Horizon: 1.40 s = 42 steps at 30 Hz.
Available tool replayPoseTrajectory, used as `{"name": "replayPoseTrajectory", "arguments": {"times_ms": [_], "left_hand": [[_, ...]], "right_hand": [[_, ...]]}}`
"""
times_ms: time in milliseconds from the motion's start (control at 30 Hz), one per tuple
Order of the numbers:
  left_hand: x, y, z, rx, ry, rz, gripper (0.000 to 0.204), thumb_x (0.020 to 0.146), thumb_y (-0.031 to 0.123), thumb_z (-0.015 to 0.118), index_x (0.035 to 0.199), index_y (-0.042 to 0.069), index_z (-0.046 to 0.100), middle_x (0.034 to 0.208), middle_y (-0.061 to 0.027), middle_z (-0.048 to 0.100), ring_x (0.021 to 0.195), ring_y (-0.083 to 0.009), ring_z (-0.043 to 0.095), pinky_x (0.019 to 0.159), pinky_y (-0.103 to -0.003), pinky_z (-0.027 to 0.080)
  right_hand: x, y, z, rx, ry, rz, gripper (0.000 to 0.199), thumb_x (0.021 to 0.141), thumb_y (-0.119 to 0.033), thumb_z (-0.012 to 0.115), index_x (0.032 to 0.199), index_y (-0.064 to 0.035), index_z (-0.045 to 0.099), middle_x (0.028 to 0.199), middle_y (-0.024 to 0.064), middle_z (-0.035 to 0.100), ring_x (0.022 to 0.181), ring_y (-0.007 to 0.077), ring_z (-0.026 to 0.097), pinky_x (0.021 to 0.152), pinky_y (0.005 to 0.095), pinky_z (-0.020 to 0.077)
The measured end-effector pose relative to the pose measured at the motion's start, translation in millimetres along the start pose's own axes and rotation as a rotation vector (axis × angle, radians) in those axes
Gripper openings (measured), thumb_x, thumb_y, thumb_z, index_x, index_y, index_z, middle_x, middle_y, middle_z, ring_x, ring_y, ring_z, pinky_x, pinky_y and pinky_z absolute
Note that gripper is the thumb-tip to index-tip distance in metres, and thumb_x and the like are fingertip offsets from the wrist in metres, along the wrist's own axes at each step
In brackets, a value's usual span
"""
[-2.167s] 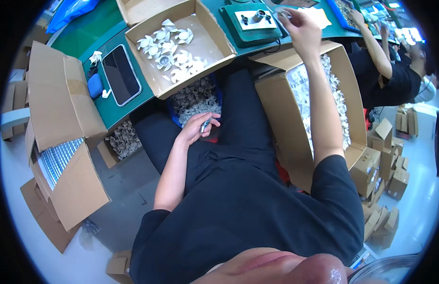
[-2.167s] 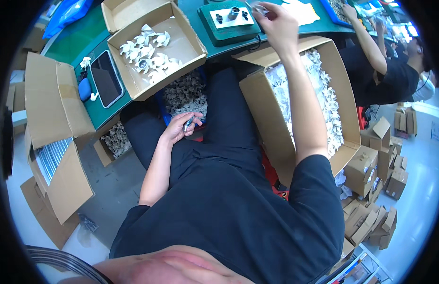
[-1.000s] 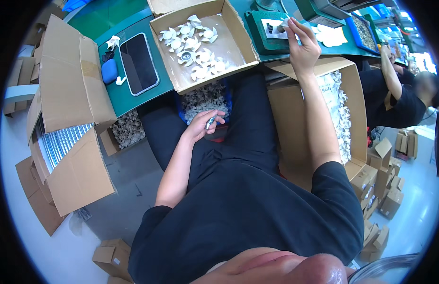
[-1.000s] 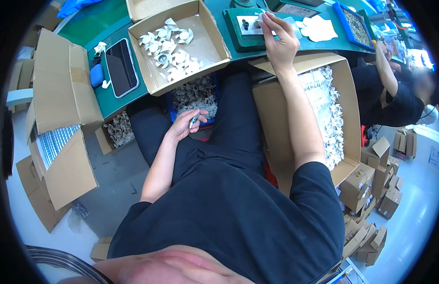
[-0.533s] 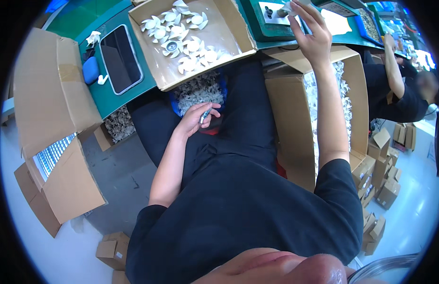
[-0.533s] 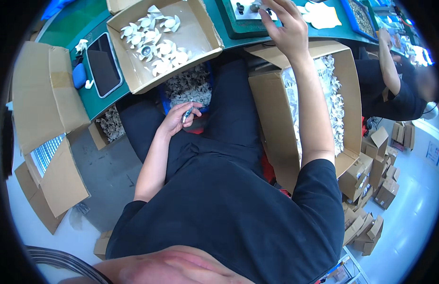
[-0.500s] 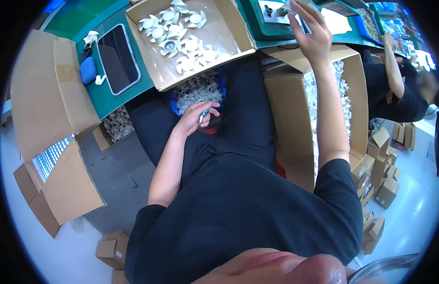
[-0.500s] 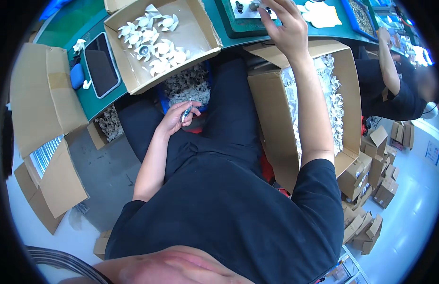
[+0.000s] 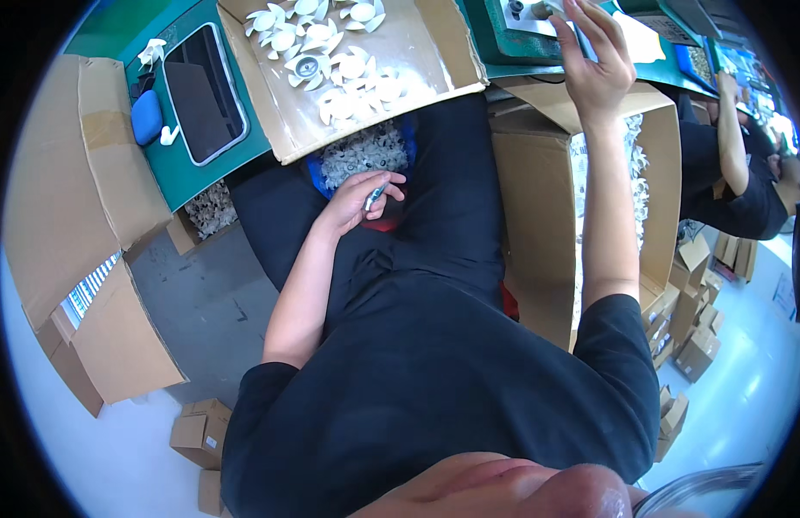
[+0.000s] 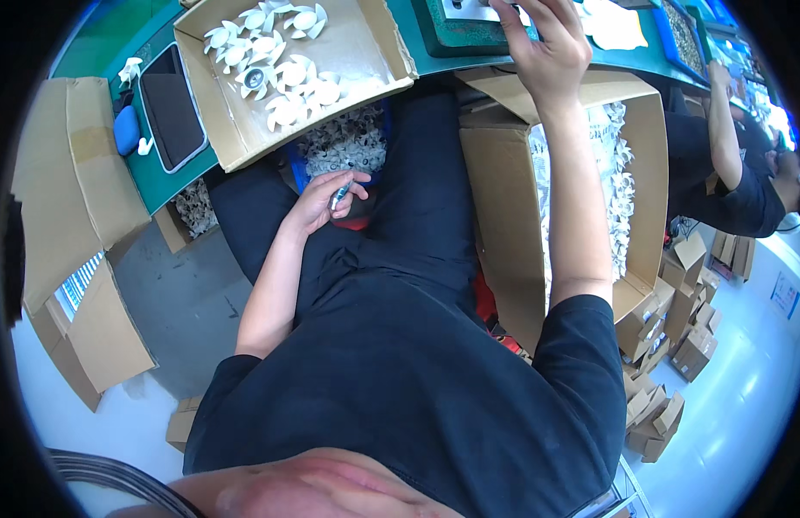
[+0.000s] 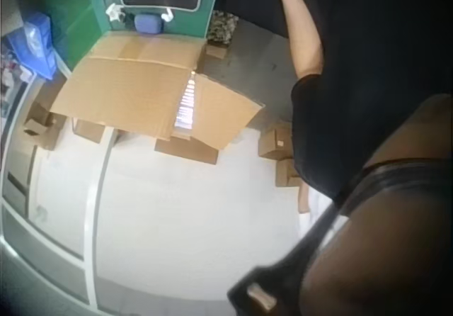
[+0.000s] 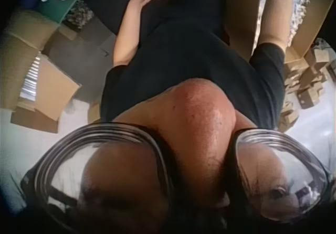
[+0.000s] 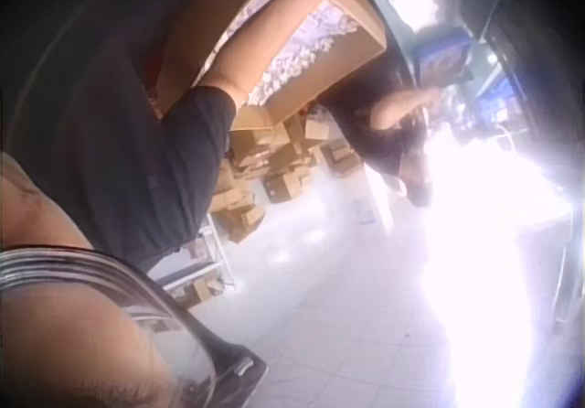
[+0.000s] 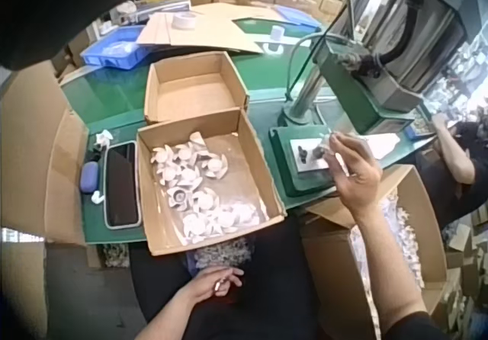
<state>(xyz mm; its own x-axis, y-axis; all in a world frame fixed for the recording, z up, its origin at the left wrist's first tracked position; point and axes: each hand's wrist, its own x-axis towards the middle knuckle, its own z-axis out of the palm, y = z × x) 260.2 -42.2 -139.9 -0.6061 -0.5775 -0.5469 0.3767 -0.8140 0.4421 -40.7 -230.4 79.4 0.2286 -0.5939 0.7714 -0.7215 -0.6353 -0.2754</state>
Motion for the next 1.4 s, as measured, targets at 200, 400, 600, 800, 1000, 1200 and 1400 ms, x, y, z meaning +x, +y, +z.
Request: {"name": "replayPoseTrajectory", "arguments": {"times_ms": [200,400,600,800,1000,1200,1400], "left_hand": [[1,2,5,0.023,-0.009,-0.019,0.037,0.108,0.025,0.054,0.128,-0.005,0.062,0.097,-0.0130,0.070,0.060,-0.0059,0.049,0.051,-0.022,0.039],[13,-2,6,0.000,0.161,-0.061,0.041,0.108,0.032,0.054,0.127,-0.003,0.063,0.095,-0.0100,0.069,0.059,-0.0066,0.048,0.050,-0.022,0.039],[5,-6,-11,-0.040,0.305,-0.174,0.050,0.105,0.045,0.054,0.125,0.000,0.064,0.088,-0.0042,0.065,0.058,-0.0077,0.047,0.050,-0.022,0.040],[-3,-15,6,-0.051,0.100,-0.106,0.048,0.108,0.041,0.049,0.128,-0.001,0.062,0.086,-0.0036,0.062,0.061,-0.0087,0.048,0.050,-0.023,0.040],[-22,16,56,-0.046,-0.073,0.081,0.044,0.109,0.031,0.044,0.131,-0.003,0.060,0.087,-0.0063,0.063,0.062,-0.0091,0.049,0.053,-0.024,0.041],[-34,44,90,-0.084,-0.394,0.150,0.044,0.104,0.025,0.042,0.129,-0.007,0.058,0.083,-0.0074,0.061,0.060,-0.0116,0.046,0.055,-0.027,0.040],[-40,57,126,-0.013,-0.403,0.143,0.039,0.099,0.023,0.043,0.118,-0.007,0.060,0.073,-0.0076,0.057,0.058,-0.0138,0.045,0.056,-0.027,0.039]], "right_hand": [[-18,105,-21,0.165,-0.119,0.735,0.025,0.085,-0.003,0.078,0.110,0.0004,0.076,0.114,0.0181,0.073,0.098,0.0307,0.071,0.087,0.0350,0.0550],[-24,224,24,-0.094,-0.374,0.692,0.028,0.088,-0.009,0.079,0.115,-0.0029,0.075,0.116,0.0145,0.073,0.103,0.0269,0.071,0.093,0.0357,0.0539],[-19,177,13,0.216,-0.444,0.623,0.034,0.090,-0.014,0.080,0.121,-0.0021,0.073,0.116,0.0133,0.073,0.104,0.0246,0.071,0.097,0.0359,0.0529],[-5,-4,16,0.556,0.071,0.463,0.019,0.087,-0.010,0.077,0.102,0.0017,0.075,0.101,0.0177,0.074,0.087,0.0268,0.071,0.080,0.0348,0.0547],[-22,-45,-4,0.113,0.010,-0.060,0.051,0.086,-0.022,0.086,0.126,0.0025,0.067,0.117,0.0157,0.071,0.110,0.0248,0.067,0.098,0.0380,0.0508],[-11,-115,-30,0.374,-0.495,-0.031,0.047,0.082,-0.021,0.087,0.123,-0.0033,0.070,0.114,0.0122,0.070,0.106,0.0258,0.066,0.095,0.0399,0.0515],[-68,-123,-51,0.604,-0.895,0.152,0.033,0.086,-0.014,0.081,0.116,-0.0066,0.073,0.104,0.0096,0.068,0.099,0.0245,0.066,0.089,0.0355,0.0520]]}}
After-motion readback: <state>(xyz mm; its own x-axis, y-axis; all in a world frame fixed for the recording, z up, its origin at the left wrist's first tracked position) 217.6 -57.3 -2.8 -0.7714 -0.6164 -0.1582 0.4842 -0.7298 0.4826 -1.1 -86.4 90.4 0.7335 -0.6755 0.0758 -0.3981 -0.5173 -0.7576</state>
